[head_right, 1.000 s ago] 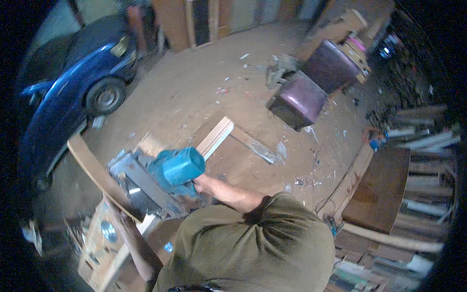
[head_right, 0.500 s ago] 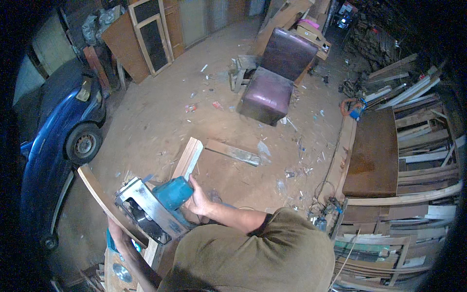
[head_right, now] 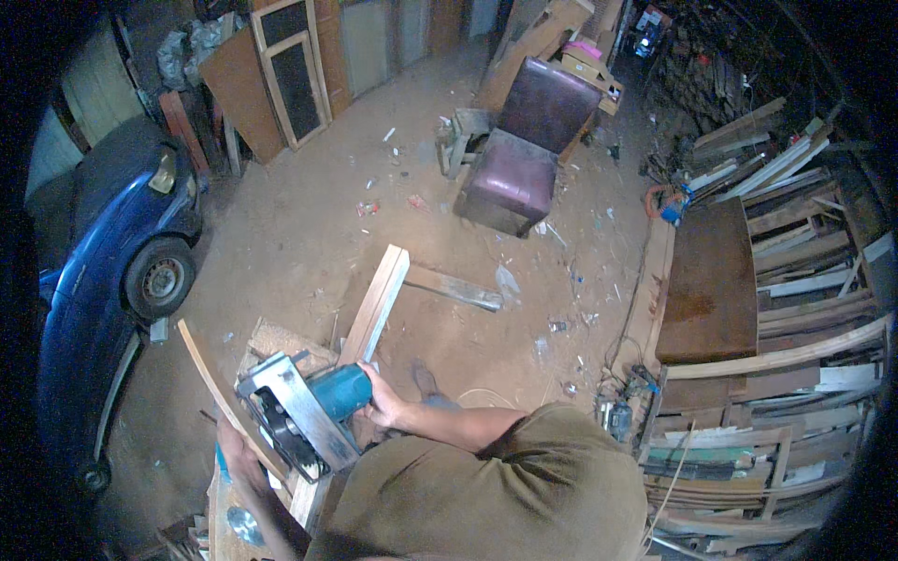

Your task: The person uses a circular saw to cut a long wooden plank into smaller sections. They measure the wood with a tape measure and a metal ruler, mark the cut lines, and then perform the cuts. The person adjusts the saw's depth and alignment between cuts.

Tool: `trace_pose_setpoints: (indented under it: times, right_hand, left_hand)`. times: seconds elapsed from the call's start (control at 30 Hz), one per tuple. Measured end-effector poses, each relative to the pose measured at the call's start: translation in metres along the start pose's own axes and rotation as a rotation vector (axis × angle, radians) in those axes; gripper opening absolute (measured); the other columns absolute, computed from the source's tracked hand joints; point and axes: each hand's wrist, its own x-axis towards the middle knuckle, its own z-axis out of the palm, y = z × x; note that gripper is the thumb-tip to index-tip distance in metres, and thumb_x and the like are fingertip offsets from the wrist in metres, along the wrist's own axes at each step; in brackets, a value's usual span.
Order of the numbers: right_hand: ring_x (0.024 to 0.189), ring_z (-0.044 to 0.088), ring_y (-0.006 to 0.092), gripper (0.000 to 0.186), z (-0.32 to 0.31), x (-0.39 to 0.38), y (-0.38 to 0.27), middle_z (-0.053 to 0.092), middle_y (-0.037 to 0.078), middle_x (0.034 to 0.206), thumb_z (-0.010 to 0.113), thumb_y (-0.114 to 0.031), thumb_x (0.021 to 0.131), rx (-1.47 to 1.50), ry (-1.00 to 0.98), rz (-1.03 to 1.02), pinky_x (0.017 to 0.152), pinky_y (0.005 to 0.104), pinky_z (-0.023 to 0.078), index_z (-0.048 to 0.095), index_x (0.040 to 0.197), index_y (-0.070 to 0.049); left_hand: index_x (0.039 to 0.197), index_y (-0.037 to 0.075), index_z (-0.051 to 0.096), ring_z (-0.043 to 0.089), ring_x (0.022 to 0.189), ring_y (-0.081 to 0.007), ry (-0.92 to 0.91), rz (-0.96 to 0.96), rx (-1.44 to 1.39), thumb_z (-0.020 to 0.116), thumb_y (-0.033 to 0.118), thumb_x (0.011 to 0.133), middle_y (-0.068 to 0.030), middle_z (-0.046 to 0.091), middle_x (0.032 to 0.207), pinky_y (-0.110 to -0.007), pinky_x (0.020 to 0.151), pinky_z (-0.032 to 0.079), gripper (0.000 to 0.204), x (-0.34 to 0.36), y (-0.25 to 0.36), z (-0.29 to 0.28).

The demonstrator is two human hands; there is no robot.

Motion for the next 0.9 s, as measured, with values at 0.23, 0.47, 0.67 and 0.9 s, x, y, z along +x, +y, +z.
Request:
trace_pose_setpoints:
  times: [0.23,0.47,0.67,0.9]
  right_hand:
    - [0.107,0.064,0.0268,0.055,0.018,-0.019,0.004,0.064,0.006,0.12,0.054,-0.06,0.093,-0.097,0.059,-0.076,0.096,0.0499,0.051,0.057,0.123,-0.015]
    - [0.102,0.064,0.0225,0.056,0.023,-0.037,0.013,0.064,0.008,0.113,0.055,-0.06,0.091,-0.244,0.271,-0.046,0.092,0.0454,0.051,0.057,0.122,-0.013]
    - [0.095,0.067,0.0246,0.058,0.023,-0.047,0.011,0.065,0.011,0.113,0.049,-0.058,0.094,-0.206,0.22,-0.068,0.083,0.0444,0.056,0.056,0.124,-0.009]
    - [0.095,0.066,0.0244,0.053,-0.015,-0.028,-0.001,0.067,0.013,0.104,0.044,-0.052,0.097,-0.341,0.226,-0.034,0.085,0.0418,0.055,0.059,0.118,-0.006]
  left_hand:
    - [0.121,0.008,0.06,0.064,0.067,-0.0174,-0.025,0.012,0.082,0.048,0.048,0.104,-0.0056,0.063,0.089,-0.031,0.058,0.056,0.044,0.001,0.005,-0.004]
    - [0.116,0.011,0.06,0.064,0.063,-0.0159,-0.067,0.044,0.198,0.043,0.053,0.105,-0.0033,0.062,0.075,-0.028,0.055,0.054,0.046,-0.026,0.016,0.03]
    - [0.116,0.012,0.06,0.065,0.061,-0.0141,-0.011,-0.041,0.085,0.047,0.049,0.104,-0.0042,0.066,0.075,-0.026,0.053,0.054,0.041,-0.026,0.028,0.063]
    - [0.116,0.012,0.06,0.065,0.061,-0.0138,-0.052,-0.08,0.096,0.049,0.046,0.104,-0.0041,0.066,0.076,-0.025,0.053,0.054,0.038,-0.006,0.027,0.073]
